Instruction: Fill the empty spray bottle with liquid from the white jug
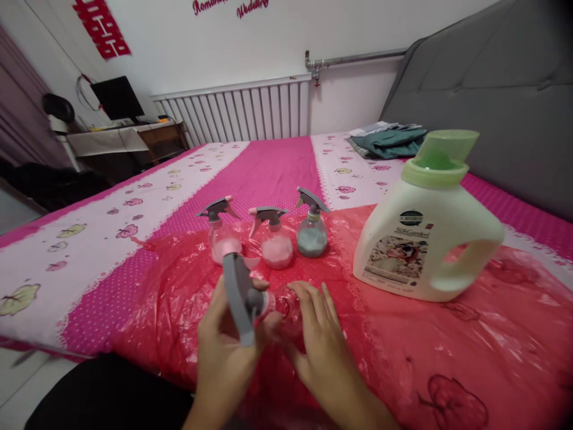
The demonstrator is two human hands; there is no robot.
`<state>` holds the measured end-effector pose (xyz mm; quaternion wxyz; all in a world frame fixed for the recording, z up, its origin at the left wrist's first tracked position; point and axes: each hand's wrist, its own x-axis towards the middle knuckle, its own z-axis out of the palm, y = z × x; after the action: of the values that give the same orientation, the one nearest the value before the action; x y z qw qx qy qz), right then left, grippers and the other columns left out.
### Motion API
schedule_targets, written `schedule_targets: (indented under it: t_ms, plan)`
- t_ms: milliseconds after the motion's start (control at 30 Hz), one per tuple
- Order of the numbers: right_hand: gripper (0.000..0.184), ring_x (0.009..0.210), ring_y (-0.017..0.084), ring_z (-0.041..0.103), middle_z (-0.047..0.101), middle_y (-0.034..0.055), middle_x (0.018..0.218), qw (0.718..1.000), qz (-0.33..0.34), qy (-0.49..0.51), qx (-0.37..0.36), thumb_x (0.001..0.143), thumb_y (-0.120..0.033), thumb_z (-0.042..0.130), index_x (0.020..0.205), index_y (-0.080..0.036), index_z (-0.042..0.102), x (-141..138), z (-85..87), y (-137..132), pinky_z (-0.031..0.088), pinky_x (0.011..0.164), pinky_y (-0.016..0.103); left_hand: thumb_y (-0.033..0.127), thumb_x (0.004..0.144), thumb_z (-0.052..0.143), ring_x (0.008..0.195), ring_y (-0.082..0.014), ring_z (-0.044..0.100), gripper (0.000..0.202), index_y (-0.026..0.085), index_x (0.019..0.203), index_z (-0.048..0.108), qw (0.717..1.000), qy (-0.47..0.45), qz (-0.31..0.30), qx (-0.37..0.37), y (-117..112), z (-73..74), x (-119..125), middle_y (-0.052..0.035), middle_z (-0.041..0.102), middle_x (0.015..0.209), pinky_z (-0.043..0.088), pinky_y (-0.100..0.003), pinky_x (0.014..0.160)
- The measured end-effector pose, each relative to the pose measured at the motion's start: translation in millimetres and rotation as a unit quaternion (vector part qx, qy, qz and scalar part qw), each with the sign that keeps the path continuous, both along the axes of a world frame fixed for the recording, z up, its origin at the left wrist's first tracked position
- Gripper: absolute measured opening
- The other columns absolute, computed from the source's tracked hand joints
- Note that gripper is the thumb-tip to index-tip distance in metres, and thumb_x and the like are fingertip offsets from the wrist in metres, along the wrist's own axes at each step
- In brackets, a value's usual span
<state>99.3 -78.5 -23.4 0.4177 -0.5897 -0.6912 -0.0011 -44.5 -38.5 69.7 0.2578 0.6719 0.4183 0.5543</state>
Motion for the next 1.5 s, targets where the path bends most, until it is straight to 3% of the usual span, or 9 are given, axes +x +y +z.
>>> schedule_targets:
  t_ms: [400, 567, 700, 767, 867, 933, 1067, 1300, 1500]
  plan:
    - [0.057, 0.139, 0.027, 0.044, 0.045, 0.0161, 0.144, 0.999, -0.023, -0.018, 0.027, 0.109, -0.052, 0.056, 0.15, -0.012, 0.049, 2.3, 0.1, 2.2, 0.042, 0.123, 0.053, 0.052, 0.087, 0.088, 0.107, -0.0233, 0.068, 0.031, 0.024, 0.095, 0.079, 0.987, -0.099, 0.122, 0.012, 7.5, 12.9, -31.5, -0.0022, 0.071, 0.114, 0.054, -0.031, 0.104]
    - [0.057, 0.139, 0.026, 0.045, 0.046, 0.016, 0.143, 0.999, -0.023, -0.016, 0.035, 0.11, -0.053, 0.056, 0.148, -0.011, 0.051, 4.7, -2.5, 4.1, 0.042, 0.124, 0.053, 0.056, 0.073, 0.099, 0.083, -0.0164, 0.065, 0.044, 0.028, 0.102, 0.081, 0.968, -0.248, 0.027, -0.001, 21.9, 29.7, -41.3, 0.0018, 0.072, 0.099, 0.059, -0.026, 0.088]
    - [0.057, 0.137, 0.026, 0.046, 0.047, 0.0159, 0.142, 0.999, -0.027, -0.007, 0.038, 0.11, -0.054, 0.056, 0.147, -0.011, 0.051, 7.8, -2.9, 5.7, 0.044, 0.123, 0.052, 0.04, 0.072, 0.103, 0.09, -0.0144, 0.063, 0.036, 0.028, 0.099, 0.081, 0.957, -0.29, 0.011, 0.007, 31.3, 48.0, -49.2, 0.0029, 0.073, 0.102, 0.057, -0.02, 0.089]
    - [0.057, 0.137, 0.025, 0.046, 0.047, 0.0158, 0.141, 0.999, -0.026, -0.002, 0.038, 0.11, -0.054, 0.056, 0.147, -0.011, 0.051, 8.5, -3.4, 6.3, 0.044, 0.122, 0.052, 0.037, 0.077, 0.1, 0.093, -0.0138, 0.062, 0.03, 0.025, 0.097, 0.081, 0.967, -0.249, 0.046, 0.028, 32.6, 55.1, -55.5, 0.003, 0.074, 0.103, 0.055, -0.019, 0.089]
    - [0.057, 0.137, 0.026, 0.046, 0.047, 0.0158, 0.142, 0.999, -0.022, 0.008, 0.037, 0.11, -0.054, 0.056, 0.147, -0.011, 0.051, 8.4, -5.5, 6.6, 0.043, 0.123, 0.052, 0.036, 0.089, 0.089, 0.099, -0.0178, 0.066, 0.02, 0.023, 0.101, 0.08, 0.992, -0.071, 0.094, 0.052, 34.5, 55.7, -71.5, 0.0013, 0.077, 0.106, 0.053, -0.024, 0.091]
    - [0.058, 0.138, 0.026, 0.046, 0.047, 0.016, 0.142, 0.999, -0.019, 0.016, 0.036, 0.11, -0.054, 0.056, 0.148, -0.011, 0.051, 8.3, -7.8, 6.5, 0.043, 0.123, 0.052, 0.039, 0.086, 0.088, 0.092, -0.0225, 0.07, 0.02, 0.024, 0.095, 0.079, 0.993, 0.078, 0.027, 0.079, 38.3, 48.6, -84.6, -0.0008, 0.079, 0.101, 0.055, -0.029, 0.082]
    - [0.058, 0.139, 0.026, 0.045, 0.046, 0.0162, 0.143, 0.999, -0.012, 0.029, 0.034, 0.11, -0.054, 0.056, 0.149, -0.011, 0.05, 8.5, -12.9, 6.9, 0.042, 0.124, 0.053, 0.032, 0.093, 0.074, 0.082, -0.0248, 0.072, 0.015, 0.027, 0.106, 0.079, 0.952, 0.29, -0.054, 0.086, 51.4, 23.4, -102.9, -0.0042, 0.079, 0.097, 0.055, -0.032, 0.072]
    - [0.063, 0.142, 0.028, 0.043, 0.044, 0.0166, 0.146, 0.999, -0.002, 0.048, 0.014, 0.11, -0.055, 0.056, 0.155, -0.013, 0.047, 11.1, -15.1, 8.6, 0.041, 0.125, 0.055, 0.007, 0.094, 0.064, 0.1, -0.0323, 0.069, 0.031, 0.024, 0.114, 0.08, 0.832, 0.553, -0.025, 0.035, 72.6, -20.9, -97.8, -0.0094, 0.082, 0.12, 0.053, -0.044, 0.087]
    - [0.07, 0.146, 0.03, 0.04, 0.039, 0.018, 0.153, 0.997, -0.009, 0.076, -0.005, 0.111, -0.055, 0.054, 0.165, -0.015, 0.035, 10.4, -18.5, 7.0, 0.042, 0.124, 0.056, 0.007, 0.102, 0.057, 0.098, -0.0333, 0.069, 0.035, 0.019, 0.129, 0.075, 0.82, 0.572, -0.032, 0.002, 74.0, -38.5, -95.8, -0.0097, 0.083, 0.122, 0.054, -0.047, 0.088]
